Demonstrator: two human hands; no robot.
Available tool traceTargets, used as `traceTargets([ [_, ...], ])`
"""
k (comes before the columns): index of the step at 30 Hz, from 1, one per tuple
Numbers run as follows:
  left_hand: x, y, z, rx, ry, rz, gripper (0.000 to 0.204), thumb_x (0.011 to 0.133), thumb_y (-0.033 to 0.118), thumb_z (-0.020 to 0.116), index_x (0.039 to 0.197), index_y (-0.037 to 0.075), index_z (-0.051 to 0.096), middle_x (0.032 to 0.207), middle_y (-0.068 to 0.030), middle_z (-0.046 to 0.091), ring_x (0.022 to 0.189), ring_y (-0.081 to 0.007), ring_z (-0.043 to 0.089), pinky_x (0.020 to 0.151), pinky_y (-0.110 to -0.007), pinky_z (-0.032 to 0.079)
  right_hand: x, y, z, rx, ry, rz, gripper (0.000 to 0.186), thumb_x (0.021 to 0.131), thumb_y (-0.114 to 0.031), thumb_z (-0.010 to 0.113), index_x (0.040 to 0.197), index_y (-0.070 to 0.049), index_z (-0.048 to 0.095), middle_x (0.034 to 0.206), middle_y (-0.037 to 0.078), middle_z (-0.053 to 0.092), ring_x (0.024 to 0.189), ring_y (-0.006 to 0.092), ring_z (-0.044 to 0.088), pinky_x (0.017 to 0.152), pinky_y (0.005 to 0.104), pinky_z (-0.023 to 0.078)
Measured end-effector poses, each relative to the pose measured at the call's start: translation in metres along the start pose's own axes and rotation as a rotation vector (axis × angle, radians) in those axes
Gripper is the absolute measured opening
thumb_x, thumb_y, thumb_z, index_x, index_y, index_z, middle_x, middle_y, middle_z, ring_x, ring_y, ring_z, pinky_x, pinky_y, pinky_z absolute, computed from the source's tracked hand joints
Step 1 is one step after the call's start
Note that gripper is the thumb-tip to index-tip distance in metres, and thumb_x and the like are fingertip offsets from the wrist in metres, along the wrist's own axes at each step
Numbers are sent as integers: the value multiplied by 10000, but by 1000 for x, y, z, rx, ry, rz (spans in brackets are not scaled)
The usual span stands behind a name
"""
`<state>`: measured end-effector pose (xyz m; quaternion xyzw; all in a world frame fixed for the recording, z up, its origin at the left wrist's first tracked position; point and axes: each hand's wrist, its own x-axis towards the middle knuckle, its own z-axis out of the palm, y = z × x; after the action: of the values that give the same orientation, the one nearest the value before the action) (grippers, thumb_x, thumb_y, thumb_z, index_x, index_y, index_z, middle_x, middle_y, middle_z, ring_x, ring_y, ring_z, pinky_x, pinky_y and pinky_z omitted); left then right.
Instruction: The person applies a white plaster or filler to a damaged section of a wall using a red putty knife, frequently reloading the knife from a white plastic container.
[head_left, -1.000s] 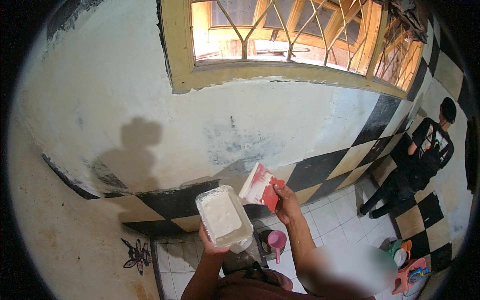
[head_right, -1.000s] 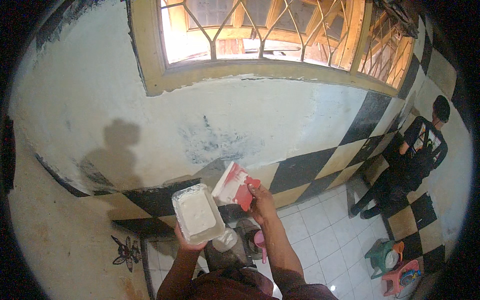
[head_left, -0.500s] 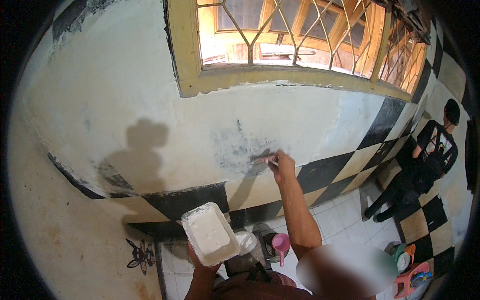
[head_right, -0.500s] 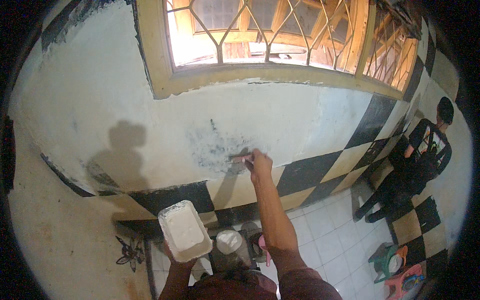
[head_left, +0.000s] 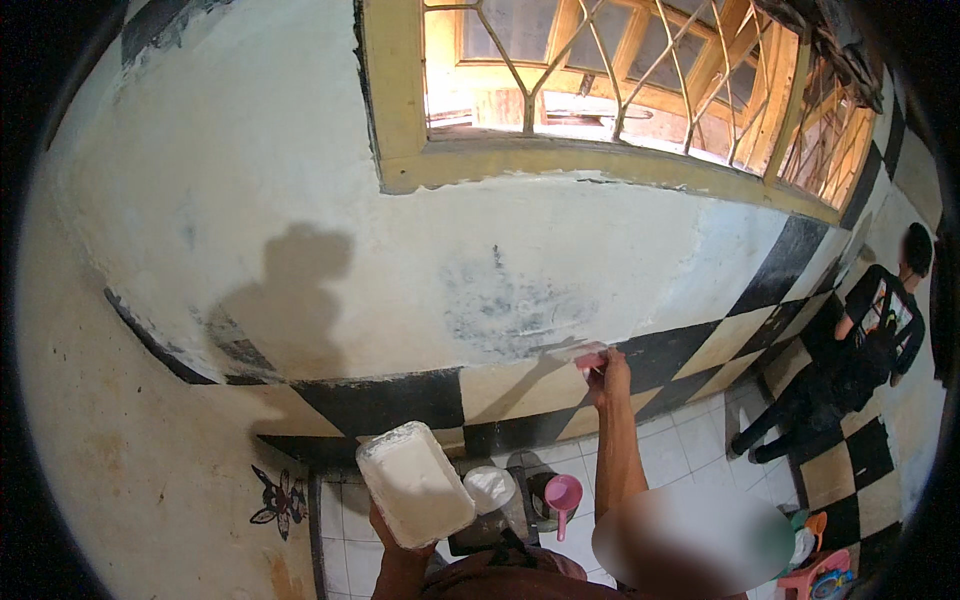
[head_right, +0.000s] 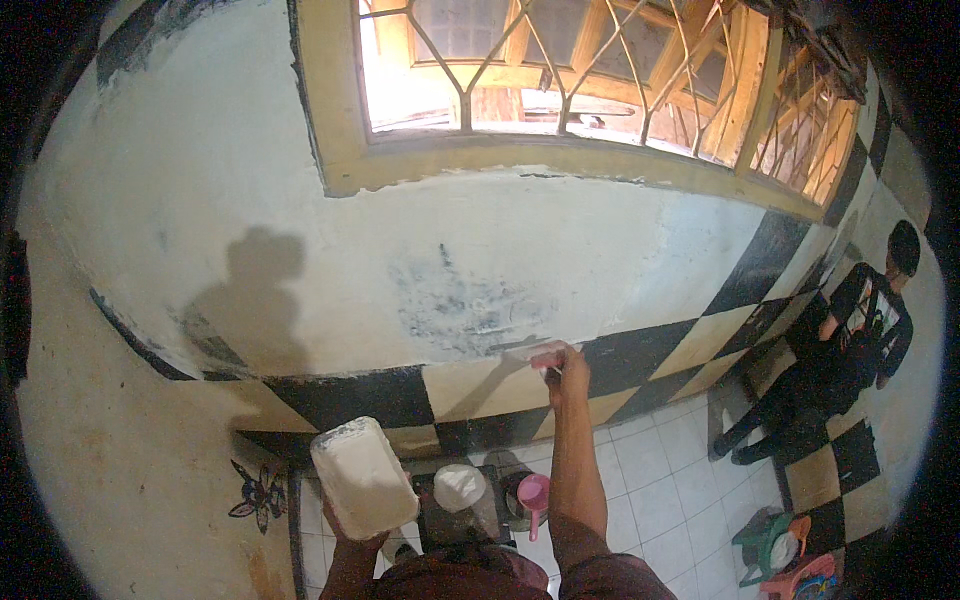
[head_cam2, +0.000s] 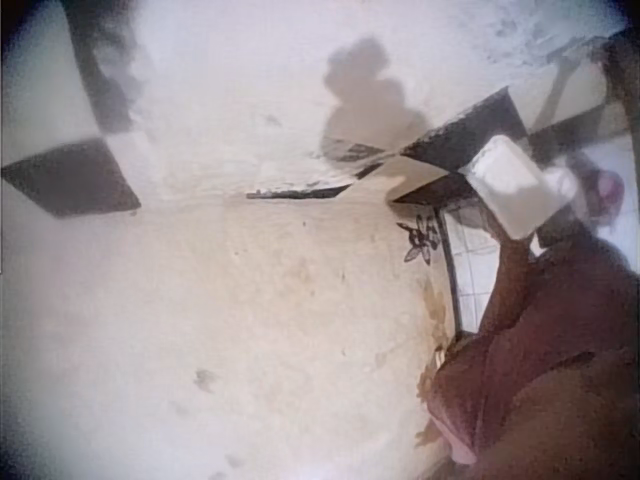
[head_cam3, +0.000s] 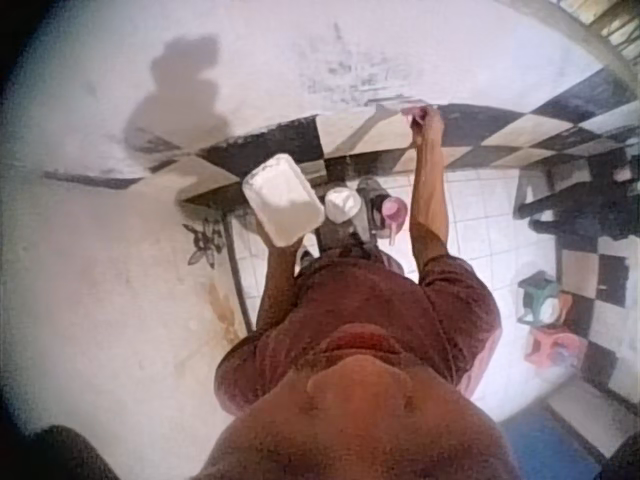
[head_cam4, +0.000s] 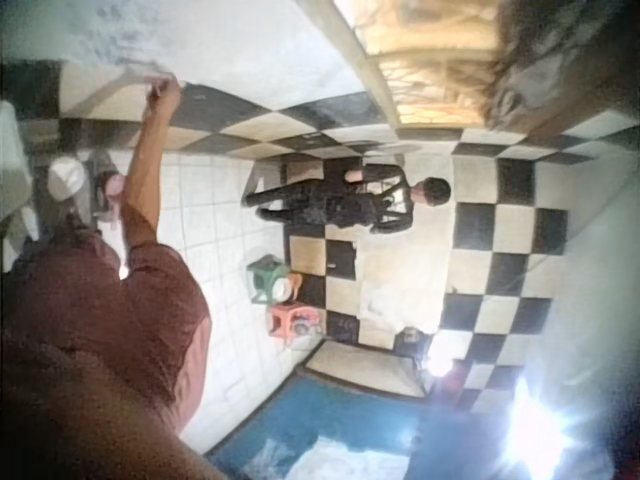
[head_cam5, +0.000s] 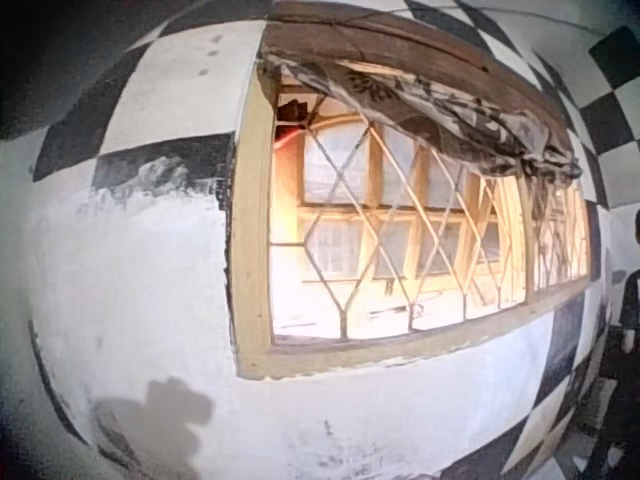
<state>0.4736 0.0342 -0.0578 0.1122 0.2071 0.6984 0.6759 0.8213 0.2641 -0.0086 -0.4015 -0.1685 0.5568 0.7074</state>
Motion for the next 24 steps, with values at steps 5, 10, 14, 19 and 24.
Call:
traceTargets([
  [5,7,-9,9,128,5,-7,922,805,710,505,1506,152,286,1429,-224,430,1248,-500,464,1034,-653,372,85,-62,42,-70,-1,-120,164,944,-203,518,849,-75,554,760,45,575,666,186,561,624,335,490],
  [10,11,-17,16,45,-15,-5,943,811,728,484,1513,139,265,1443,-219,421,1248,-502,462,1049,-645,358,20,-123,67,22,-59,-168,144,939,-197,535,839,-94,555,770,32,572,673,160,563,587,311,475],
  [14,7,-22,15,21,14,17,900,840,723,442,1513,152,265,1454,-209,413,1251,-502,459,1054,-642,356,1,-92,-3,-340,-11,-318,165,919,-206,567,846,-61,594,748,38,592,649,137,560,586,293,468],
  [19,-3,-15,34,53,-22,6,849,860,714,418,1505,178,288,1457,-185,414,1248,-494,465,1054,-649,349,27,-76,-63,-959,89,-847,203,880,-203,601,798,-21,569,678,68,595,605,131,552,570,325,467],
  [24,-9,-4,40,85,-24,9,827,862,707,437,1501,198,303,1454,-162,423,1256,-472,467,1056,-648,346,49,-103,-63,-1314,270,-858,156,820,-155,607,796,-26,523,720,192,618,699,386,623,659,445,495],
])
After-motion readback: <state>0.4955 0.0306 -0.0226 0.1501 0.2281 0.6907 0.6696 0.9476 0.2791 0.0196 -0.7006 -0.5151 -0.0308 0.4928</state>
